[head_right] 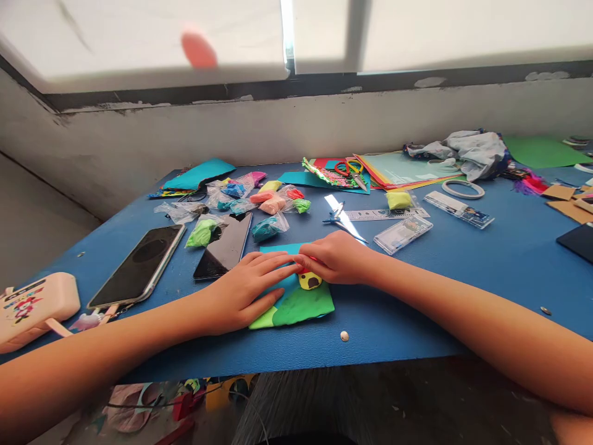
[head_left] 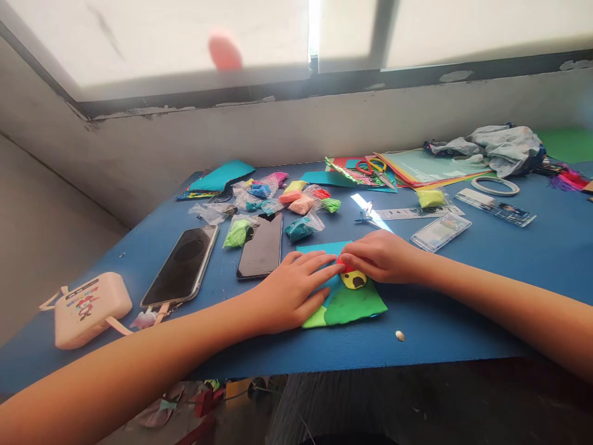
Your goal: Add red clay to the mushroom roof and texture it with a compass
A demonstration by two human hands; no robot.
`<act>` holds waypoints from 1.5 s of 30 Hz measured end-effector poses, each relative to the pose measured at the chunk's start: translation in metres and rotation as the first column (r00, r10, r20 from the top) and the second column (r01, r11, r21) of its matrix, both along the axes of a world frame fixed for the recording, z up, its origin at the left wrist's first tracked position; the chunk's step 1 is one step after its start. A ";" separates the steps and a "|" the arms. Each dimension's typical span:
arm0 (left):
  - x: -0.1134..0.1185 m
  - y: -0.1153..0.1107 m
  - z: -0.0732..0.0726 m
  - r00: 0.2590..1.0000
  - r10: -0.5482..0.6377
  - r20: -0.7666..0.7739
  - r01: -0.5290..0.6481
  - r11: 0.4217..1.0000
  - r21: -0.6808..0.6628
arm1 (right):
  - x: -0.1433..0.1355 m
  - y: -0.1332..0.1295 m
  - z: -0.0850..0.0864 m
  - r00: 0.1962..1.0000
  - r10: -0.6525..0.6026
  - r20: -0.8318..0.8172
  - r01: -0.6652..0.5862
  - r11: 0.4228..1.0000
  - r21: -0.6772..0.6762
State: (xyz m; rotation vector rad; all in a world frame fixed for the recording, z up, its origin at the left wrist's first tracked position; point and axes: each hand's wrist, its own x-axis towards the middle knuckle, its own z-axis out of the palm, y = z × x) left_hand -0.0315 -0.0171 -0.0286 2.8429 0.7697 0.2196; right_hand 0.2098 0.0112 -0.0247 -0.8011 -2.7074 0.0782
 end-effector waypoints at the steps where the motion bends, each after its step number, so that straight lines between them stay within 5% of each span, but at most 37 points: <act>1: 0.000 0.000 0.000 1.000 -0.003 0.003 0.003 1.000 0.003 | 0.000 0.000 0.000 1.000 0.000 0.001 0.000 1.000 0.008; 36: 0.000 0.000 0.001 1.000 -0.006 -0.022 0.006 1.000 0.010 | -0.001 -0.001 0.009 0.997 -0.048 0.065 0.058 0.985 -0.162; 45: 0.000 0.000 0.001 1.000 -0.006 -0.021 0.006 1.000 -0.007 | -0.004 -0.003 0.013 0.998 -0.063 0.025 0.067 0.942 -0.330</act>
